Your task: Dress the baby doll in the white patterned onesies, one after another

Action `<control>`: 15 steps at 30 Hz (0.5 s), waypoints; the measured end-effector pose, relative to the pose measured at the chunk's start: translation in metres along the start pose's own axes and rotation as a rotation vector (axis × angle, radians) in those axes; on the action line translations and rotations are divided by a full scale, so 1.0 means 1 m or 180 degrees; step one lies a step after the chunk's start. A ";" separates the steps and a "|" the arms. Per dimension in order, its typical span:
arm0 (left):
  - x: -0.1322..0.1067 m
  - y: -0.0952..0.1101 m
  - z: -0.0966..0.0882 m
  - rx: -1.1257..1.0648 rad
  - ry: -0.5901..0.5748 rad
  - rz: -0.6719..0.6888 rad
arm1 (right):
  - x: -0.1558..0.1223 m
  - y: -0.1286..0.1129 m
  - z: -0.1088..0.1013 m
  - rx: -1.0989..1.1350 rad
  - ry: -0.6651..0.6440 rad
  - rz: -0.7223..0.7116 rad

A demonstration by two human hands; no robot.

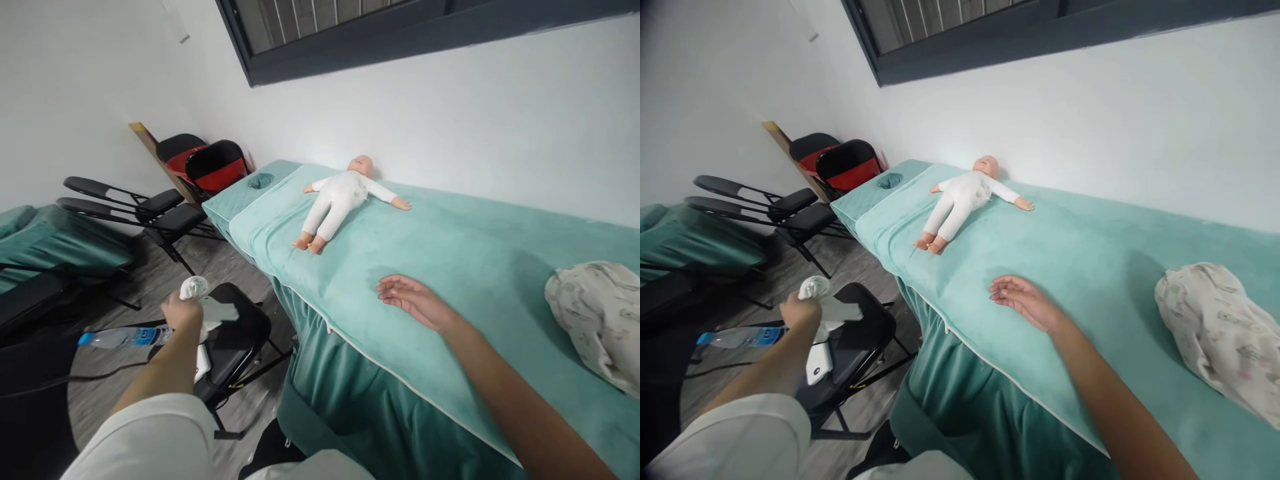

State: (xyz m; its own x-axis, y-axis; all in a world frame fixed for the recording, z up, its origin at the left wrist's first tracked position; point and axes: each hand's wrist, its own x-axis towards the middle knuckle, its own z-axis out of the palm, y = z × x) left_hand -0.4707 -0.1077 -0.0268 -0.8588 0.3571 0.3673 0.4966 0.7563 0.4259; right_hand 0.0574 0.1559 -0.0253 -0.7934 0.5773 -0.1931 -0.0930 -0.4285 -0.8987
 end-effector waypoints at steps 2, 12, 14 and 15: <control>0.005 -0.022 -0.006 0.0069 -0.0090 -0.0412 | 0.000 0.002 -0.001 -0.0046 -0.0035 -0.0005; -0.036 -0.081 0.024 0.0408 -0.1258 -0.0158 | -0.001 0.005 0.004 -0.0439 0.0098 -0.0113; -0.064 -0.083 0.043 0.0395 -0.1611 -0.0094 | -0.001 0.007 0.004 -0.0501 0.0078 -0.0155; -0.078 -0.084 0.052 0.0412 -0.1734 -0.0108 | -0.001 0.008 0.003 -0.0517 0.0058 -0.0170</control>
State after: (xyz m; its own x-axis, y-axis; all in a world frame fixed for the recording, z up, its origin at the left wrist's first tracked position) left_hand -0.4516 -0.1706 -0.1344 -0.8320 0.5369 -0.1397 0.4775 0.8212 0.3123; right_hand 0.0554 0.1499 -0.0307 -0.7787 0.6094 -0.1491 -0.0352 -0.2796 -0.9595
